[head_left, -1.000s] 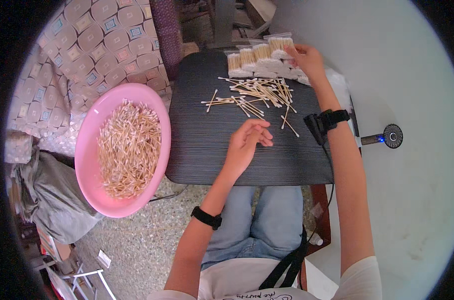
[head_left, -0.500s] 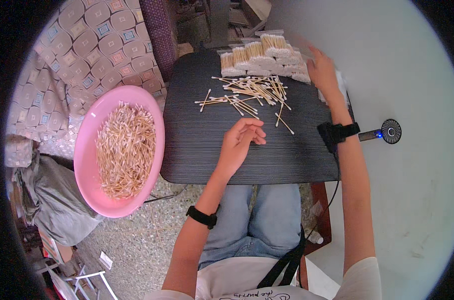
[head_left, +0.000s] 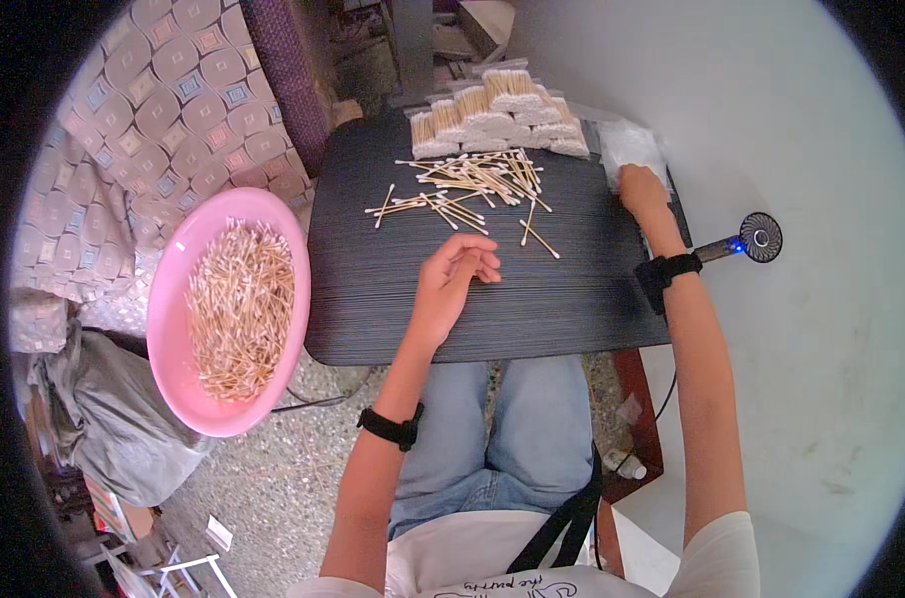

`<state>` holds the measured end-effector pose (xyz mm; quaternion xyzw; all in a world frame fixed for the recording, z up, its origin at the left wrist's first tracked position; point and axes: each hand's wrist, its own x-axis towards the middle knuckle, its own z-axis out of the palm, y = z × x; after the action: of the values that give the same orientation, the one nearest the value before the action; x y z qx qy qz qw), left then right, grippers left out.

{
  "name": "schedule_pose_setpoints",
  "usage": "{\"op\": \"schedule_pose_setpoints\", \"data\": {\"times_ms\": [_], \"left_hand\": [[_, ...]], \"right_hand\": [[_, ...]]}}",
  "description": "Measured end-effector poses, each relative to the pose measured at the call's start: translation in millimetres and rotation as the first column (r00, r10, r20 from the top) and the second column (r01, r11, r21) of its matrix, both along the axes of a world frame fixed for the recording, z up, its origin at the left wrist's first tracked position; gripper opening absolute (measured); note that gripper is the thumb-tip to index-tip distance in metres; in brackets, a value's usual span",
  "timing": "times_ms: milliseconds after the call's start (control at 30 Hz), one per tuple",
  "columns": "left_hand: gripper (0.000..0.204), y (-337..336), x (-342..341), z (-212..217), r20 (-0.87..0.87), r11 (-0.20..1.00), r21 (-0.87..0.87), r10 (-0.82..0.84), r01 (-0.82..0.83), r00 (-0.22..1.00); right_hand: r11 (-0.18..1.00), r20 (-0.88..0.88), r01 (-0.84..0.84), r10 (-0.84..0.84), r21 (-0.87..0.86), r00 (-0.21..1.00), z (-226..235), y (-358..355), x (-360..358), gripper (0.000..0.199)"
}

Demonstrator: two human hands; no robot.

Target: The person is sorting cotton swabs and packaging them into small plastic bags.

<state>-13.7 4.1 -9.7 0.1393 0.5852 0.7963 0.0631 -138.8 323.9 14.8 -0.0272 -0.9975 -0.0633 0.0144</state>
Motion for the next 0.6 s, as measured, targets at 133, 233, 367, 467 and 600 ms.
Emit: {"op": "schedule_pose_setpoints", "data": {"times_ms": [133,233,367,467,600], "left_hand": [[0.019,10.2,-2.2,1.5,-0.014,1.000,0.007,-0.016,0.016,1.000],[0.019,7.2,-1.2,-0.3,-0.026,1.000,-0.011,-0.006,0.005,1.000],[0.020,-6.5,3.1,-3.5,-0.013,0.999,-0.017,0.039,-0.039,0.999],[0.018,1.8,2.7,0.0,-0.046,0.996,0.073,0.062,-0.058,0.997],[0.010,4.6,9.5,9.3,-0.288,0.851,-0.214,0.415,-0.480,0.863]], "right_hand": [[0.999,-0.262,0.017,-0.027,-0.043,0.965,6.9,23.0,5.4,0.024],[0.990,-0.358,-0.052,0.001,-0.132,0.934,24.8,-1.2,30.9,0.027],[0.891,-0.392,-0.327,0.191,-0.316,0.900,58.2,-88.8,128.2,0.034],[0.822,-0.394,-0.453,0.311,-0.345,0.865,47.5,-126.9,183.2,0.040],[0.717,-0.246,-0.591,0.538,-0.369,0.806,1.9,-146.1,210.1,0.048]]}}
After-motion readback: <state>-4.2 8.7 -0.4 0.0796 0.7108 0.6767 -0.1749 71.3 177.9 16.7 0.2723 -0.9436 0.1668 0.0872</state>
